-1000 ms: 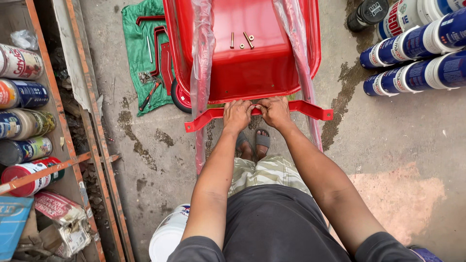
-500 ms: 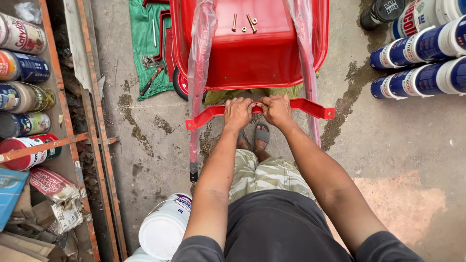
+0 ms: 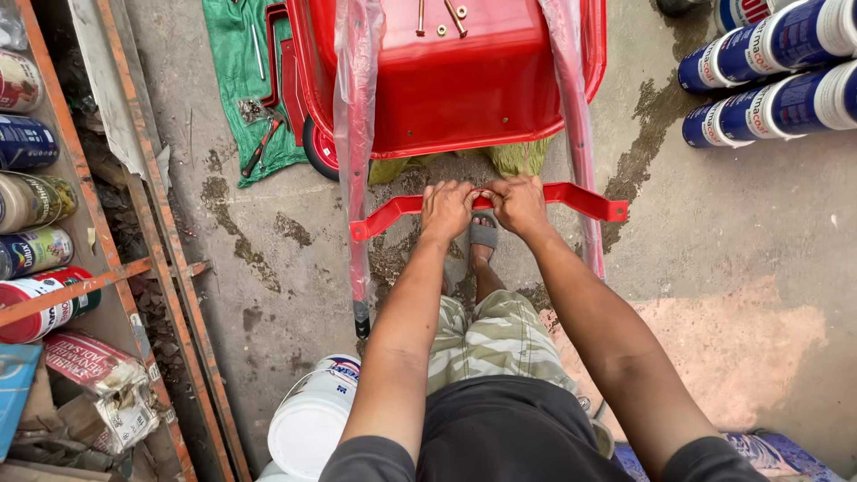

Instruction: The person assembles a red wheelbarrow by attaching the handles, a metal support bar, and a wheel. They use a wrench to tighten bolts and nuts to secure the components together.

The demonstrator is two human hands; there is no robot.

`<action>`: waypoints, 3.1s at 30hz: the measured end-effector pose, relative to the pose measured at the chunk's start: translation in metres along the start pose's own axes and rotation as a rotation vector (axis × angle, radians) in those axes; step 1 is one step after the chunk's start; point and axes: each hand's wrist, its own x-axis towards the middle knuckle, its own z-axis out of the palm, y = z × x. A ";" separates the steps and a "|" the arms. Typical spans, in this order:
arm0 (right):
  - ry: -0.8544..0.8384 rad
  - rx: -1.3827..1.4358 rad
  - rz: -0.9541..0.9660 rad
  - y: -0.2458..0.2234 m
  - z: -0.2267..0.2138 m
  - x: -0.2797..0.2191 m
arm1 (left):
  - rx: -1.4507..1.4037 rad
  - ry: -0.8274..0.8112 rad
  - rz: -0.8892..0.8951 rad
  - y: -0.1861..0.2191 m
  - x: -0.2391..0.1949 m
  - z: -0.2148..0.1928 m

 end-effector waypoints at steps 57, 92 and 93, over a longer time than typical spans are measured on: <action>0.931 -0.142 -0.572 0.113 0.195 0.063 | 0.218 0.721 0.446 -0.120 0.074 0.140; 0.786 -0.108 -0.498 0.126 0.219 0.076 | 0.134 0.560 0.376 -0.134 0.087 0.150; 0.807 -0.111 -0.516 0.125 0.215 0.079 | 0.151 0.598 0.399 -0.132 0.090 0.146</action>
